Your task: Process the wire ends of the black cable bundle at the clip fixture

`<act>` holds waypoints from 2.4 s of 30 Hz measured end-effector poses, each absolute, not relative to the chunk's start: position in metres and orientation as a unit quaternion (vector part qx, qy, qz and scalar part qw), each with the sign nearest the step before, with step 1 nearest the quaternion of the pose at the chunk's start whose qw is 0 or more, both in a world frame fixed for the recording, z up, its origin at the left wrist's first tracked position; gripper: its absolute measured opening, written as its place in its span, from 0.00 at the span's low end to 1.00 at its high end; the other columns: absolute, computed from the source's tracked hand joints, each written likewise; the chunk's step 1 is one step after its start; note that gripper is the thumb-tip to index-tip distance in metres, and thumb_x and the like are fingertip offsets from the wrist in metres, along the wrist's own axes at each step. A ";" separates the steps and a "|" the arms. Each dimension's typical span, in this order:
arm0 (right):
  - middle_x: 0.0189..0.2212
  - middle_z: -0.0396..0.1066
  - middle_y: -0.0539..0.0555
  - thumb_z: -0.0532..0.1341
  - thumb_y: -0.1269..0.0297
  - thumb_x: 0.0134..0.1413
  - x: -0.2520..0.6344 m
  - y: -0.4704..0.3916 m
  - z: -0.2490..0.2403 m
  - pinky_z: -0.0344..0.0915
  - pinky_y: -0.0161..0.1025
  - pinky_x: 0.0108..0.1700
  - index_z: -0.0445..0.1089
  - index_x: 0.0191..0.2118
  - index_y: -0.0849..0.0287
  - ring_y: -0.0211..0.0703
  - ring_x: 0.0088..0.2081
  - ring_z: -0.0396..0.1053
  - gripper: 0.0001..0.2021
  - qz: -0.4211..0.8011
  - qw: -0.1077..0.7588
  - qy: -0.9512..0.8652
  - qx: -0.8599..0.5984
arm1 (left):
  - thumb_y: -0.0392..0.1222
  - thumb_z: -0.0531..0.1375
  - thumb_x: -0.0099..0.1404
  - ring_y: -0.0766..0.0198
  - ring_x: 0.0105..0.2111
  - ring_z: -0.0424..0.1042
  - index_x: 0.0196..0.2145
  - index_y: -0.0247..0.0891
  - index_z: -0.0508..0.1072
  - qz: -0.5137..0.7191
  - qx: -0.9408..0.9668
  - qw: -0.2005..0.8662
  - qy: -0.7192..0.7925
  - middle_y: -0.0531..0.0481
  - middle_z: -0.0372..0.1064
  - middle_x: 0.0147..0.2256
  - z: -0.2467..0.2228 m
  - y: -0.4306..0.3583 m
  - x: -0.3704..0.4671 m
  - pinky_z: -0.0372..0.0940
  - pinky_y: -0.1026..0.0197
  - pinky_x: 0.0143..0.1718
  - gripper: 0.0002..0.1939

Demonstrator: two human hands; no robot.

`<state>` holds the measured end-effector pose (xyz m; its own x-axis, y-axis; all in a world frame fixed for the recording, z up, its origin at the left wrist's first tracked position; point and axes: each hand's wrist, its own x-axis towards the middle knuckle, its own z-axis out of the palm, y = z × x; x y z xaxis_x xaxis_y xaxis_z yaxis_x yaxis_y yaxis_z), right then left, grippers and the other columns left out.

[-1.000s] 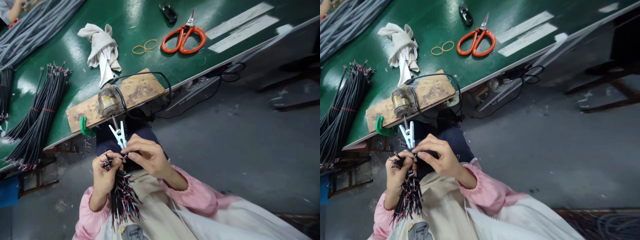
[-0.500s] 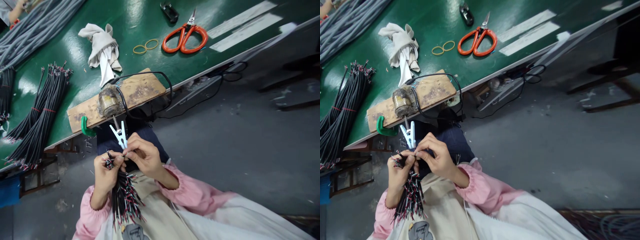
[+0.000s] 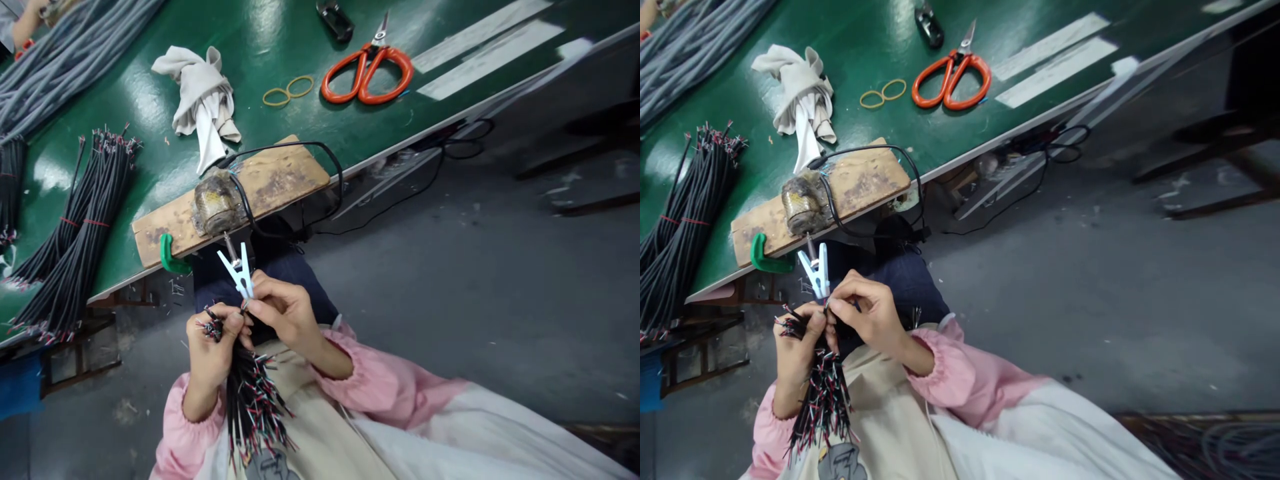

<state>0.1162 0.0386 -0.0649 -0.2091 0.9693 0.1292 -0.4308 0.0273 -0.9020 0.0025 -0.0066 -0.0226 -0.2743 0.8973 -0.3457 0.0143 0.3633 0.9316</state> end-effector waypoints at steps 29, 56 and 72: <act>0.29 0.69 0.52 0.61 0.71 0.59 0.112 0.040 -0.065 0.66 0.41 0.37 0.69 0.31 0.58 0.41 0.33 0.66 0.06 0.489 0.630 -0.546 -0.256 | 0.56 0.69 0.55 0.71 0.15 0.61 0.18 0.35 0.75 0.469 0.374 0.459 0.656 0.55 0.65 0.14 -0.017 -0.001 0.004 0.59 0.67 0.19 0.21; 0.19 0.66 0.49 0.72 0.41 0.39 0.102 0.088 -0.042 0.61 0.29 0.26 0.73 0.24 0.63 0.31 0.23 0.61 0.26 0.901 0.367 -0.188 -0.132 | 0.32 0.70 0.52 0.75 0.15 0.64 0.24 0.42 0.82 0.478 0.446 0.403 0.640 0.58 0.70 0.17 0.011 0.010 0.004 0.59 0.72 0.20 0.05; 0.23 0.70 0.50 0.69 0.56 0.53 0.142 0.058 -0.063 0.60 0.37 0.32 0.76 0.26 0.59 0.37 0.27 0.64 0.12 0.709 0.477 -0.441 -0.274 | 0.52 0.68 0.54 0.72 0.11 0.57 0.17 0.34 0.78 0.319 0.419 0.562 0.638 0.53 0.62 0.11 0.006 0.007 -0.002 0.50 0.68 0.12 0.19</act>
